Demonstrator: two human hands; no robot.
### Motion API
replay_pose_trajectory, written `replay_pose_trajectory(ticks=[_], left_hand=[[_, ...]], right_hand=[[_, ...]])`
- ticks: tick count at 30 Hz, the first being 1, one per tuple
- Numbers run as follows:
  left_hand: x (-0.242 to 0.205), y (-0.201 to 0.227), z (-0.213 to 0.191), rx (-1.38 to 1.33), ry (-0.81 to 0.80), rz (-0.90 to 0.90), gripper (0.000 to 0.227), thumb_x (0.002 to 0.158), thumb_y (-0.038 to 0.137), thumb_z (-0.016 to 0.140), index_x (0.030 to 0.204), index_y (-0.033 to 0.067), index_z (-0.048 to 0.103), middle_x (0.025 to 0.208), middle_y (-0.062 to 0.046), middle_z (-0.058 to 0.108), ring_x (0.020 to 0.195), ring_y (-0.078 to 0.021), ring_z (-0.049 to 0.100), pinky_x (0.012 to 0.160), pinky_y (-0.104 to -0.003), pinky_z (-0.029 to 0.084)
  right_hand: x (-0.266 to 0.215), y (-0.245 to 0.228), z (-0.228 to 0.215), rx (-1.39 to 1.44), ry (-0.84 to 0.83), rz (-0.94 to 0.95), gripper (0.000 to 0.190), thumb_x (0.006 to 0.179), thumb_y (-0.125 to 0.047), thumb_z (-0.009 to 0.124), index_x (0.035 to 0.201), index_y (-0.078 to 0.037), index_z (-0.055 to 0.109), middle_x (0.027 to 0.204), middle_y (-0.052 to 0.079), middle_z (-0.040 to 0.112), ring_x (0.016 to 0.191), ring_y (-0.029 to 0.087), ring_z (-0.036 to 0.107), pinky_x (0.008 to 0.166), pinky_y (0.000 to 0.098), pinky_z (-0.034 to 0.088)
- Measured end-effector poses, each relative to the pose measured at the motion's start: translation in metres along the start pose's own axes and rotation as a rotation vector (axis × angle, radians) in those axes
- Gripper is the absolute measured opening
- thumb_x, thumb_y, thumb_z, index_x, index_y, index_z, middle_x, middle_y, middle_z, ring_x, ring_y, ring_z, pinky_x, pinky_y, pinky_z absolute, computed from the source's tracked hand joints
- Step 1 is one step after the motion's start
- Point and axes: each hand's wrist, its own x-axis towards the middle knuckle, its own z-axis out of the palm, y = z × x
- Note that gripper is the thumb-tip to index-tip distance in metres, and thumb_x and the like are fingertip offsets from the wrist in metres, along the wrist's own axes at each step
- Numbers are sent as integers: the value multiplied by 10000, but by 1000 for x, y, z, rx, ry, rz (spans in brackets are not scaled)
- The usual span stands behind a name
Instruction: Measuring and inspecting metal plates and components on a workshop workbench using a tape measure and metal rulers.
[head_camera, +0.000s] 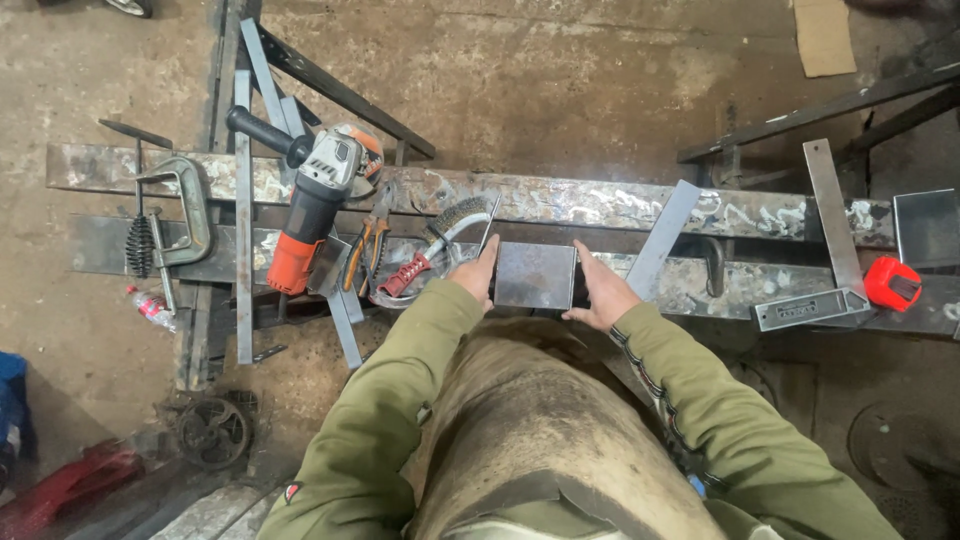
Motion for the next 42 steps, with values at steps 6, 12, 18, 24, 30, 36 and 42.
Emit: replay_pose_trajectory(ticks=[6,12,18,24,30,36,42], left_hand=[[8,1,1,-1,-37,-43,1196,733,31,828,1638,149,54,1130,-276,682,1036,-441,670,939,-465,536],[18,-14,26,-114,-1,-45,1138,749,-6,779,1642,169,95,1299,-245,615,1095,-407,653,945,-436,551],[6,-28,57,-51,231,37,1017,770,-4,774,1588,73,175,1312,-273,575,1126,-449,598,959,-458,515],[-12,-35,96,-323,467,17,702,773,34,736,1428,104,494,1221,-147,675,990,-299,684,883,-392,570],[-28,-40,76,-364,466,184,637,833,36,743,1436,122,553,1158,-143,673,845,-248,676,751,-353,585],[-19,-62,92,-379,526,366,664,829,38,771,1450,103,546,1057,-122,672,782,-221,679,702,-335,596],[-26,-51,82,-367,557,350,582,810,65,827,1342,80,590,927,-89,682,730,-207,674,650,-322,581]], right_hand=[[1,-2,-1,-5,-9,16,1303,609,-243,974,1574,-57,119,1459,304,469,1372,429,467,1144,424,392],[2,-7,-4,-17,-48,66,1311,626,-253,977,1578,-62,96,1472,312,437,1372,436,451,1153,430,374],[-3,4,7,-41,40,-56,1300,621,-234,979,1569,-25,115,1436,331,454,1338,462,466,1128,457,399],[-25,29,43,212,143,45,1121,699,-242,911,1567,-34,233,1360,244,586,1094,363,685,944,425,549],[-34,13,49,55,308,-23,873,821,-212,834,1546,-13,390,1262,226,647,1035,366,680,918,414,557],[-32,-6,55,-111,529,-233,845,785,-220,857,1485,25,450,1302,264,614,1120,418,638,948,426,535],[-28,-7,69,-97,522,-75,862,746,-235,886,1464,30,490,1234,231,638,1072,379,648,916,408,538]])
